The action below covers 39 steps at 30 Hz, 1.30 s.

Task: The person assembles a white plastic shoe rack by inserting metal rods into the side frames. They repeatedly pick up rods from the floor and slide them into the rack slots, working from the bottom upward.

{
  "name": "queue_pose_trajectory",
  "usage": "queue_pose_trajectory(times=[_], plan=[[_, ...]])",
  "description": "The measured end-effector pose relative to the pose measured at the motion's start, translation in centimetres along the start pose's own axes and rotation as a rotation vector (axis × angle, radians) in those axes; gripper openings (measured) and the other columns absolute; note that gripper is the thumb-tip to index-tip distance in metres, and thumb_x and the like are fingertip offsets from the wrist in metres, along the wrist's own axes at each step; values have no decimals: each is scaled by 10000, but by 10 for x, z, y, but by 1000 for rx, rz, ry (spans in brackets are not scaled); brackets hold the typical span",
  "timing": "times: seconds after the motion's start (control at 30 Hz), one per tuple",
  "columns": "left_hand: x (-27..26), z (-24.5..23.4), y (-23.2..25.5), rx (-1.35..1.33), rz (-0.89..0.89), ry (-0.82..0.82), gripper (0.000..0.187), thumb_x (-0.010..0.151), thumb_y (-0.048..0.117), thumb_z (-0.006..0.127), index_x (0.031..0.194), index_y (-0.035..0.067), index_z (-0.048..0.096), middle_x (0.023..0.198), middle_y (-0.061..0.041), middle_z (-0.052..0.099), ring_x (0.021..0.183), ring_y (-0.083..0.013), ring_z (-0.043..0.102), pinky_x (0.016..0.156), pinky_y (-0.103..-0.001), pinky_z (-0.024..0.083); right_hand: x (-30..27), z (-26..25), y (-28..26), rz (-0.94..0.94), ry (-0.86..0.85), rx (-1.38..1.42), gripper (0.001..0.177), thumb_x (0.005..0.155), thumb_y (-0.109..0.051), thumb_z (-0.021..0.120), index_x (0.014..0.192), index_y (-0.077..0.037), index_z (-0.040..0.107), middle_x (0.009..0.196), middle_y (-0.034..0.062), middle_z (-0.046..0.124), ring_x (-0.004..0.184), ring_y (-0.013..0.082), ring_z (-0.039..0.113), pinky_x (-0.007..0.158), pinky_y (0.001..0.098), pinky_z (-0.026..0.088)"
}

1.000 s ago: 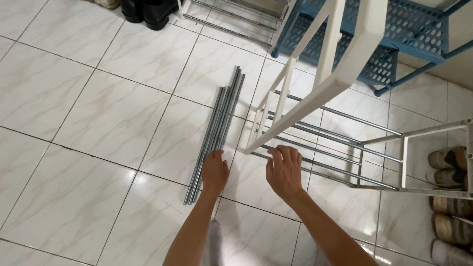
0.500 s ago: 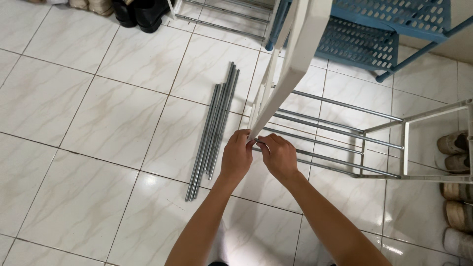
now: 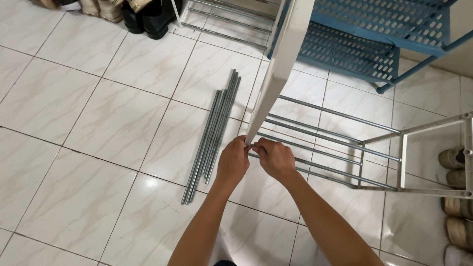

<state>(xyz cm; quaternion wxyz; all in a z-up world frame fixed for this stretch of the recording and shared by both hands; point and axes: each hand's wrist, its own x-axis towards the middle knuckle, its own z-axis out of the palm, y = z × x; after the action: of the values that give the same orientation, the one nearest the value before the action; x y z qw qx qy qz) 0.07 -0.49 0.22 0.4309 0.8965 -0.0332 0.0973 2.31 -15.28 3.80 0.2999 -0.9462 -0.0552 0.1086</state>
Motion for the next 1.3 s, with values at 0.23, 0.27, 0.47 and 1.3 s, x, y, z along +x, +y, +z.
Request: queue_pose_trajectory(times=[0.23, 0.27, 0.47, 1.3], plan=[[-3, 1, 3, -26, -10, 26, 204, 962, 28, 632, 1155, -8, 575, 1028, -197, 710, 902, -403, 693, 710, -475, 558, 34, -11, 24, 23, -338, 319, 266, 993, -225, 726, 903, 26, 737, 756, 216, 649, 620, 369, 552, 605, 457, 444], [-3, 1, 2, -44, -3, 26, 204, 962, 31, 641, 1152, -5, 577, 1040, -195, 712, 914, -396, 693, 720, -470, 560, 34, -10, 27, -1, -296, 301, 232, 964, -218, 732, 903, 6, 740, 753, 186, 676, 628, 336, 579, 604, 434, 470], [-4, 3, -10, -11, 90, 18, 325, 909, 48, 699, 1190, -8, 546, 1054, -196, 694, 955, -389, 670, 737, -466, 556, -5, 12, 27, -337, 255, -41, 183, 879, -185, 771, 834, -31, 684, 771, 107, 703, 617, 276, 643, 545, 396, 500], [4, 9, 5, -94, -50, 95, 252, 868, -49, 677, 1064, 14, 532, 887, -174, 696, 789, -369, 700, 639, -462, 542, 42, -8, 42, 27, -307, 209, 269, 940, -268, 702, 852, -33, 607, 640, 88, 629, 528, 201, 525, 525, 359, 422]])
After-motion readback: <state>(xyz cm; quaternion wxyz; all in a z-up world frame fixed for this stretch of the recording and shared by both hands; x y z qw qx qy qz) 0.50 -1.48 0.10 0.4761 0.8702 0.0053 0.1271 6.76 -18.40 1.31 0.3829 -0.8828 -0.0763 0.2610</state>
